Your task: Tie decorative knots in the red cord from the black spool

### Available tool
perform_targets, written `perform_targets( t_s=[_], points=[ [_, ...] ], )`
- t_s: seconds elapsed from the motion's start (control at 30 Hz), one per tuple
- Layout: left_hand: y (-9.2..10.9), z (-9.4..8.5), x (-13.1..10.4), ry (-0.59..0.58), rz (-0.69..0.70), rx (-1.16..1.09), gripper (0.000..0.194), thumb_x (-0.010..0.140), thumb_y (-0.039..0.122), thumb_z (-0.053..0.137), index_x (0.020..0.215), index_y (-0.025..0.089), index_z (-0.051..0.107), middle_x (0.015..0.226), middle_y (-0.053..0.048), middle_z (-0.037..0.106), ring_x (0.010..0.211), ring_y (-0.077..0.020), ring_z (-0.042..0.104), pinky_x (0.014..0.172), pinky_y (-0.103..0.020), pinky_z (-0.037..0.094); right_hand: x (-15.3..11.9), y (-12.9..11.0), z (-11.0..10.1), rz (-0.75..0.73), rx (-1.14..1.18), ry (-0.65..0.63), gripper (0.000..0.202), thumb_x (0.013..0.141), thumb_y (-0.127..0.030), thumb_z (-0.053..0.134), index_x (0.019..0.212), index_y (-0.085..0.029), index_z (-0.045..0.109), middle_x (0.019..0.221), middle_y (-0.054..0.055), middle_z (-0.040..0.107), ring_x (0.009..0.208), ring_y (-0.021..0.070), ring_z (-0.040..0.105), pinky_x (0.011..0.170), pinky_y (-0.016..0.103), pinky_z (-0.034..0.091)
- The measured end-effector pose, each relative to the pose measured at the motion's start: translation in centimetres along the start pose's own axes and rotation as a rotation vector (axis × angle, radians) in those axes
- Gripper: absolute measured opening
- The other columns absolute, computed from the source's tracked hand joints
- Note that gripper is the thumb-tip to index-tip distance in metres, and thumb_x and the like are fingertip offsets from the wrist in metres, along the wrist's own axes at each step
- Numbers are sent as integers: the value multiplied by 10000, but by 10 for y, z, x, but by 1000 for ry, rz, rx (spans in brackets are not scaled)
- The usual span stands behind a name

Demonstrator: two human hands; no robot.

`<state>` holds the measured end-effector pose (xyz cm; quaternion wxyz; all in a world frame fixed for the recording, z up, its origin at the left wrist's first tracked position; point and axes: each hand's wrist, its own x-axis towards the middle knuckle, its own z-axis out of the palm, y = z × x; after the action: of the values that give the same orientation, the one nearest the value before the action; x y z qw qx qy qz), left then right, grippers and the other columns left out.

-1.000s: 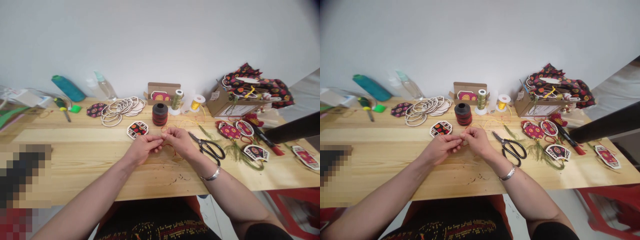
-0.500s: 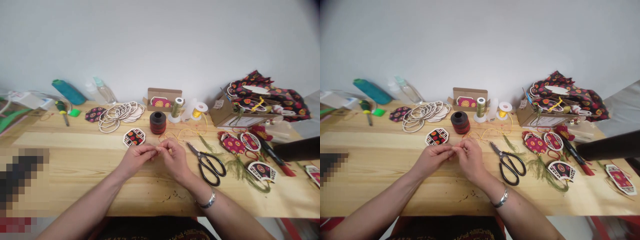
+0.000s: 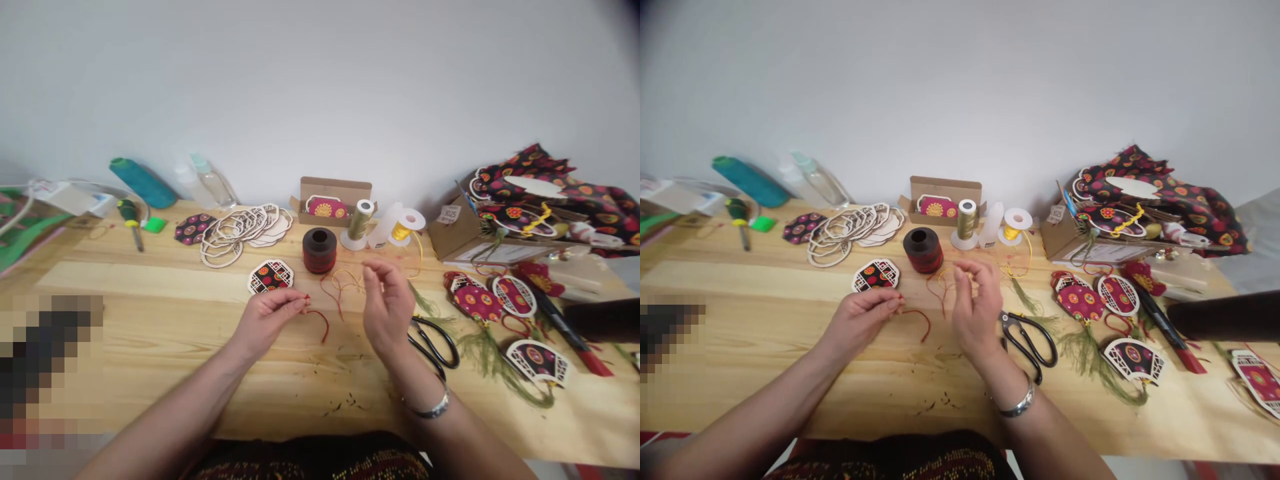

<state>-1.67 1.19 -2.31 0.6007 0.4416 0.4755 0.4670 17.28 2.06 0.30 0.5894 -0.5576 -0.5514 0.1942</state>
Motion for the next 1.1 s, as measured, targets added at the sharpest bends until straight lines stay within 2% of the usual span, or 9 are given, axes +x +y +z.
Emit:
perform_targets(
  t_s=[0.1, 0.2, 0.3, 0.43, 0.53, 0.63, 0.73, 0.83, 1.1],
  points=[
    [3, 2, -1, 10, 19, -45, 98, 691, 250, 742, 771, 193, 741, 678, -11, 687, 665, -104, 589, 670, -208, 449, 15, 4, -9, -31, -7, 112, 124, 868, -234, 514, 944, -193, 604, 916, 41, 604, 881, 164, 571, 828, 350, 436],
    [7, 5, -3, 13, 38, -66, 57, 692, 223, 740, 724, 177, 728, 677, -8, 678, 671, -91, 586, 668, -188, 447, 28, 4, -19, -93, -107, 138, 116, 864, -235, 517, 904, -186, 615, 885, 42, 615, 862, 167, 570, 811, 347, 432],
    [9, 8, -5, 14, 37, -174, 82, 680, 207, 747, 752, 176, 719, 692, -3, 675, 658, -86, 589, 686, -202, 465, 36, 2, -31, -119, -276, 20, 99, 841, -234, 549, 850, -182, 633, 862, 49, 644, 840, 187, 556, 771, 353, 425],
    [13, 11, -6, -27, 18, -296, 101, 685, 198, 737, 779, 182, 703, 642, 4, 655, 707, -146, 636, 823, -356, 496, 38, -1, -48, -168, -648, -158, 130, 832, -214, 550, 790, -188, 670, 845, 68, 644, 870, 229, 491, 761, 367, 370],
    [15, 14, -8, -80, -9, -306, 69, 721, 199, 706, 786, 182, 693, 616, 10, 629, 609, -127, 601, 703, -345, 525, 34, 4, -54, -164, -913, -416, 166, 822, -200, 550, 728, -193, 686, 854, 89, 639, 893, 258, 452, 709, 363, 309],
    [15, 15, -11, -76, -23, -294, 52, 736, 199, 695, 784, 181, 686, 653, 14, 627, 484, -54, 493, 510, -214, 455, 27, 15, -52, -127, -989, -572, 137, 816, -207, 566, 793, -200, 701, 874, 92, 633, 900, 257, 444, 680, 349, 280],
    [13, 13, -13, -48, -43, -219, 53, 750, 215, 690, 778, 171, 682, 700, 1, 635, 523, -37, 475, 467, -151, 374, 23, 25, -45, -126, -1025, -601, 147, 831, -231, 554, 840, -200, 698, 902, 88, 627, 920, 259, 441, 680, 347, 276],
    [12, 11, -16, -29, -35, -137, 75, 759, 235, 686, 800, 172, 684, 724, -5, 631, 606, -55, 507, 513, -152, 389, 21, 27, -39, -130, -1050, -618, 168, 839, -232, 540, 786, -182, 691, 886, 94, 627, 910, 258, 443, 687, 350, 284],
    [16, 11, -18, -1, 3, -145, 96, 759, 243, 682, 827, 175, 685, 729, -8, 619, 591, -59, 481, 505, -168, 376, 28, 3, -46, -152, -839, -473, 179, 835, -183, 551, 712, -160, 678, 827, 79, 672, 868, 219, 497, 766, 333, 371]
  ],
)
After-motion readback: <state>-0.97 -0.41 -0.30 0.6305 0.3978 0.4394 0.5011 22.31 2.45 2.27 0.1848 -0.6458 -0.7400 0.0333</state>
